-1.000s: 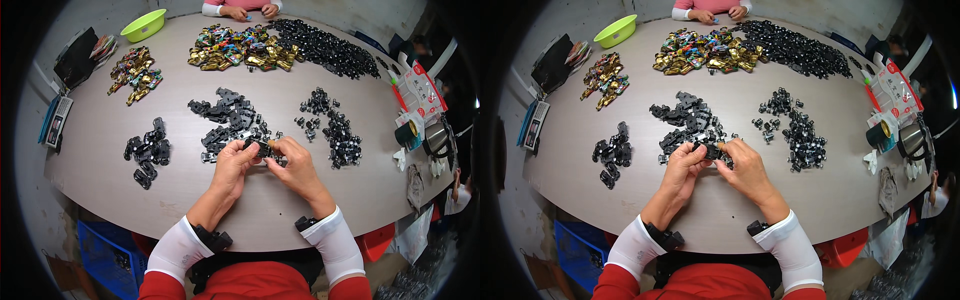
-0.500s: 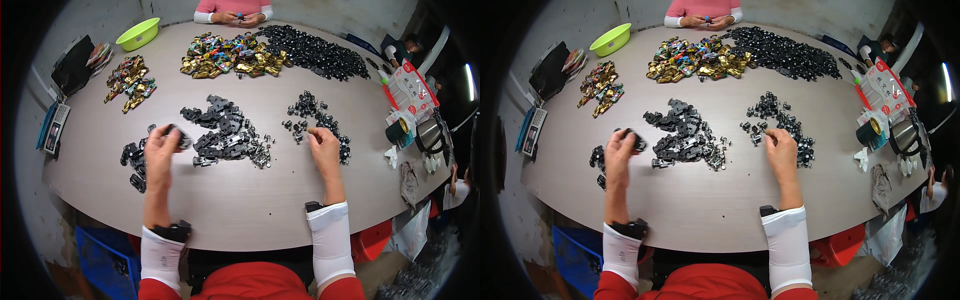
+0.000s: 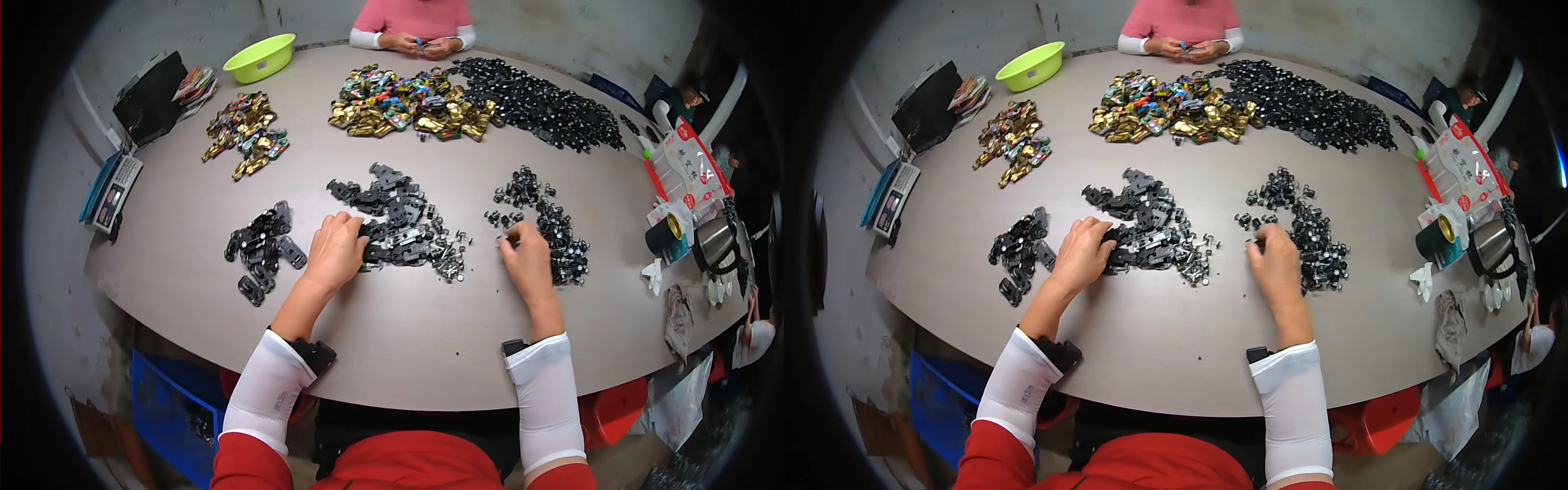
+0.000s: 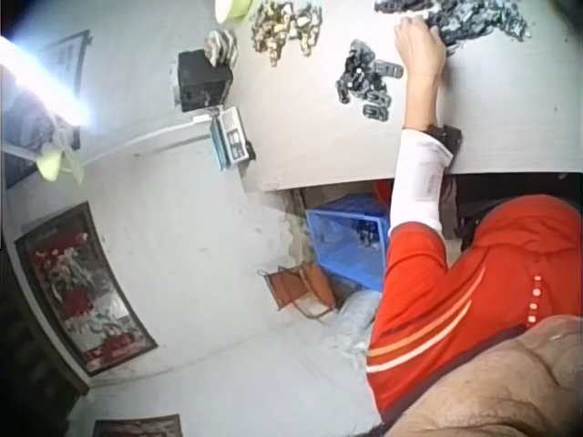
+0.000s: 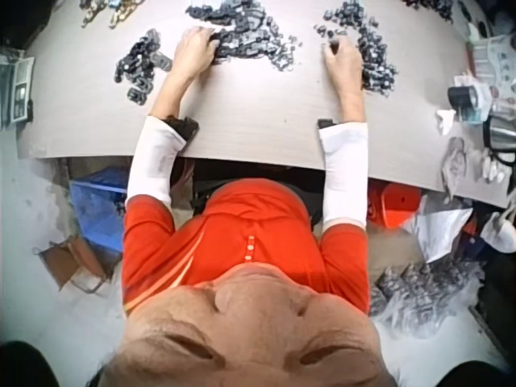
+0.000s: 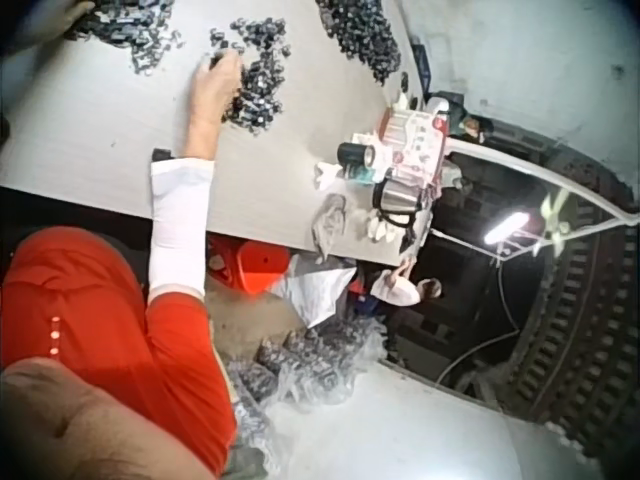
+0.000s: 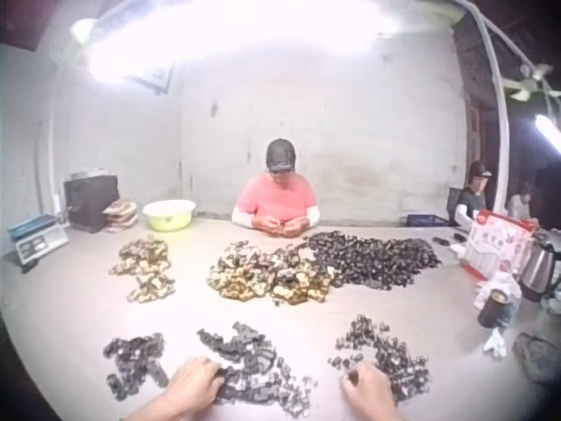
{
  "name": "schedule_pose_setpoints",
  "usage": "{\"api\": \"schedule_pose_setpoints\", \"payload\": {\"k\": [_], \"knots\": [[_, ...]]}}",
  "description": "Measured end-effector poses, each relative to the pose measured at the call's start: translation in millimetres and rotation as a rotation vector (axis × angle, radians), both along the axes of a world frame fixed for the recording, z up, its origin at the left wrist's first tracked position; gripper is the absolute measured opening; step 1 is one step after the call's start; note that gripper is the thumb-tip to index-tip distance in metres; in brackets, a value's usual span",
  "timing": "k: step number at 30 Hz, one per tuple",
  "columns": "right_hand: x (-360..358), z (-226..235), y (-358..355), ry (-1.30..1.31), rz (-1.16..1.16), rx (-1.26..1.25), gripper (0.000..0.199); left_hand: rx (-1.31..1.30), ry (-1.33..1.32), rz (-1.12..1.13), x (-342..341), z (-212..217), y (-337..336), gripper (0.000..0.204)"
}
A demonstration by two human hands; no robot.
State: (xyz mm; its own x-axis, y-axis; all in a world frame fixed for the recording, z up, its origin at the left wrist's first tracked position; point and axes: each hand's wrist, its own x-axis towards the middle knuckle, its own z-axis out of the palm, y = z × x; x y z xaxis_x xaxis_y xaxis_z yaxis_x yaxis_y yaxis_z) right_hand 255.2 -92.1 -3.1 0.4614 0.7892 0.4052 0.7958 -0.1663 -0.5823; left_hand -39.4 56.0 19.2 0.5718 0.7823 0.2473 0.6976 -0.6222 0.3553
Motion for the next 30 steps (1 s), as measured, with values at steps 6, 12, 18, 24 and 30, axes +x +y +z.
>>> {"api": "schedule_pose_setpoints", "payload": {"k": [6, 12, 18, 24, 30], "knots": [[-12.8, -12.7, 3.5, -0.054, 0.216, 0.146, 0.014, 0.015, -0.185, -0.074, -2.2, -29.3, 21.5, 0.023], [-22.0, 2.6, 1.0, -0.056, 0.336, 0.158, 0.010, -0.129, -0.277, -0.043, -1.7, -22.4, 21.7, 0.026], [-22.1, -7.4, 0.9, -0.005, 0.291, 0.131, 0.010, -0.393, -0.535, -0.056, -1.4, -10.8, 21.5, 0.014], [-21.2, -5.0, -1.0, -0.035, 0.139, 0.137, 0.012, -0.873, -0.806, -0.088, 25.4, 22.6, -17.9, 0.015], [-16.1, -15.9, 3.1, -0.114, 0.052, 0.087, 0.016, -0.967, -0.784, -0.197, 48.6, 10.4, -41.1, 0.017]]}}
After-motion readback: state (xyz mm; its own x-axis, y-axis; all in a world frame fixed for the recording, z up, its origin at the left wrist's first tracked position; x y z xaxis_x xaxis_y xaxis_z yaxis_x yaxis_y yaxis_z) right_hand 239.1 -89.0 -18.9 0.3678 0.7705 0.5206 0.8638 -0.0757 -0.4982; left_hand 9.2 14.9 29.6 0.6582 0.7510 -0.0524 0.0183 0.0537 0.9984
